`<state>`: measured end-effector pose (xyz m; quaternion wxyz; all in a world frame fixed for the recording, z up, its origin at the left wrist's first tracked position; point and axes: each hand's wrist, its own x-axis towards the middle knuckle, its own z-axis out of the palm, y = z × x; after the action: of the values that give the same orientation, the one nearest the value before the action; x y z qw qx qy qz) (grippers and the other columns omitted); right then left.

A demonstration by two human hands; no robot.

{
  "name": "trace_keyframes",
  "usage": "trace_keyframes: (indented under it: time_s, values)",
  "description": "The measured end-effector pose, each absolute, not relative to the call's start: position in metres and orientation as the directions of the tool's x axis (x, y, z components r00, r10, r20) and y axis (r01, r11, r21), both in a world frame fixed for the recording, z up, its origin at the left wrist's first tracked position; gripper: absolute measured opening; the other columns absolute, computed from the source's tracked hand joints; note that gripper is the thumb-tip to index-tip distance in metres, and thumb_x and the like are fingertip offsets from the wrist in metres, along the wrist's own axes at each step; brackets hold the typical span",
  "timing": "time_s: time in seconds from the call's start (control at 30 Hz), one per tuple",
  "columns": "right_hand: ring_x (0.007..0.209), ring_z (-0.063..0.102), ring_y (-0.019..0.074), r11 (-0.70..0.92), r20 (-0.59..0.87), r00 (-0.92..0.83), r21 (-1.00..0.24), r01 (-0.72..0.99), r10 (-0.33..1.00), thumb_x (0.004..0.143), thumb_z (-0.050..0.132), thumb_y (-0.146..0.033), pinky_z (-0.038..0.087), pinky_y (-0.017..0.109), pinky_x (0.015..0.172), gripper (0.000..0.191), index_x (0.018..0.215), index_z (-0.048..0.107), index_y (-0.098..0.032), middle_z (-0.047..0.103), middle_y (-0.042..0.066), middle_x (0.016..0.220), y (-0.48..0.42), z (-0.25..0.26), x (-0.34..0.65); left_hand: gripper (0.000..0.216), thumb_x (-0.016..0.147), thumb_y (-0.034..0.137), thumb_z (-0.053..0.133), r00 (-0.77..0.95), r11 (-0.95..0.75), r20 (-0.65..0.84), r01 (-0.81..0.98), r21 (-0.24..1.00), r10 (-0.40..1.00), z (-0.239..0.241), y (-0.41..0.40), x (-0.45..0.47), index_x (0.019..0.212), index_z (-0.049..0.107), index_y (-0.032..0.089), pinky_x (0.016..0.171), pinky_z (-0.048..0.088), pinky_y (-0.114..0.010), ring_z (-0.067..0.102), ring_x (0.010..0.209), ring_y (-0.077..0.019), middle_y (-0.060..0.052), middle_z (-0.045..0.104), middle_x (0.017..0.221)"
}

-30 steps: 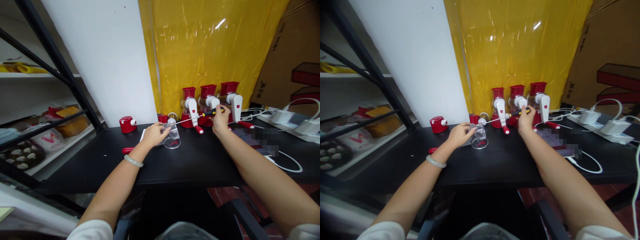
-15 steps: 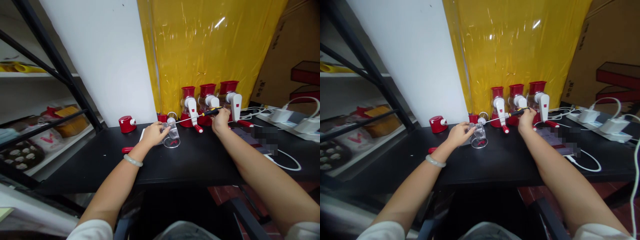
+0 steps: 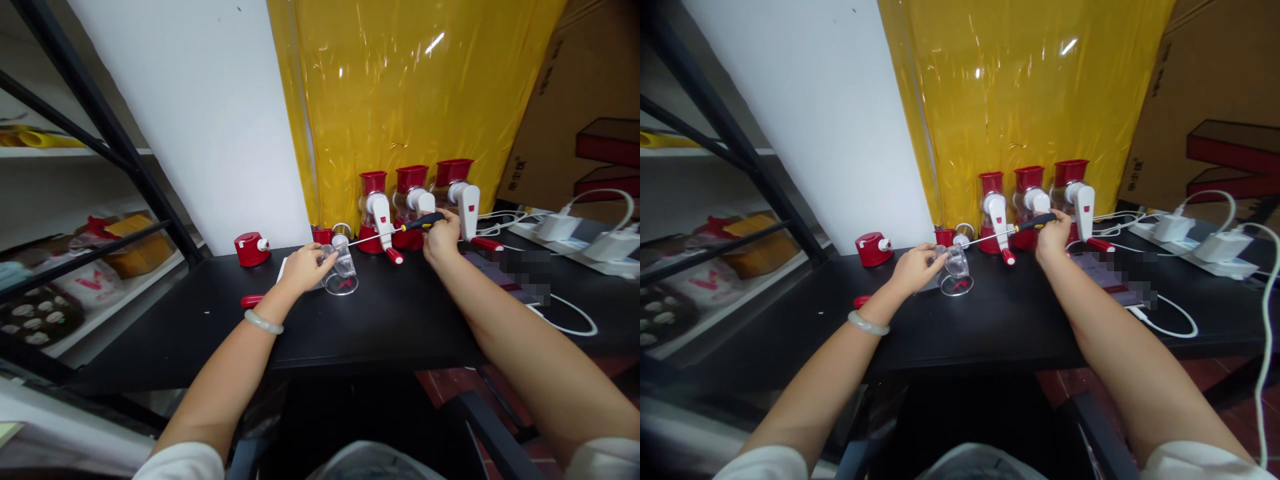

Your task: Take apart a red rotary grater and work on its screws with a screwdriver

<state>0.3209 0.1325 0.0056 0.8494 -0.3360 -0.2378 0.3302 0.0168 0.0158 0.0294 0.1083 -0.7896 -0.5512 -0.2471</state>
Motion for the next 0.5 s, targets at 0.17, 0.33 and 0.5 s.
trace_keyframes:
  time_s: [0.17, 0.33, 0.5]
  values:
    - [0.068, 0.065, 0.0104, 0.564, 0.197, 0.671, -0.729, -0.388, 0.715, 0.066, 0.058, -0.007, 0.052, 0.021, 0.052, 0.032, 0.091, 0.047, -0.023, 0.064, -0.005, 0.081, 0.132, 0.006, 0.32, 0.057, 0.096, 0.059, 0.041, 0.271, -0.368, 0.506, 0.924, 0.101, 0.819, 0.03, 0.015, 0.017, 0.078, 0.075, 0.019, 0.083, 0.055, -0.038, 0.069, 0.097, -0.026, -0.009, 0.07, 0.119]
    - [0.065, 0.066, 0.0105, 0.568, 0.172, 0.693, -0.722, -0.395, 0.7, 0.065, 0.053, -0.004, 0.054, 0.022, 0.053, 0.03, 0.088, 0.051, -0.023, 0.061, -0.006, 0.075, 0.126, 0.01, 0.32, 0.056, 0.096, 0.059, 0.042, 0.27, -0.37, 0.515, 0.924, 0.101, 0.814, 0.03, 0.016, 0.017, 0.076, 0.075, 0.019, 0.084, 0.054, -0.037, 0.07, 0.098, -0.0259, -0.008, 0.071, 0.12]
    - [0.062, 0.066, 0.0133, 0.495, 0.074, 0.598, -0.647, -0.58, 0.798, 0.068, 0.043, -0.006, 0.057, 0.025, 0.056, 0.028, 0.088, 0.054, -0.022, 0.061, -0.004, 0.066, 0.119, 0.018, 0.32, 0.055, 0.095, 0.059, 0.043, 0.26, -0.362, 0.517, 0.926, 0.105, 0.815, 0.03, 0.016, 0.017, 0.077, 0.075, 0.019, 0.085, 0.054, -0.037, 0.069, 0.099, -0.0256, -0.008, 0.07, 0.121]
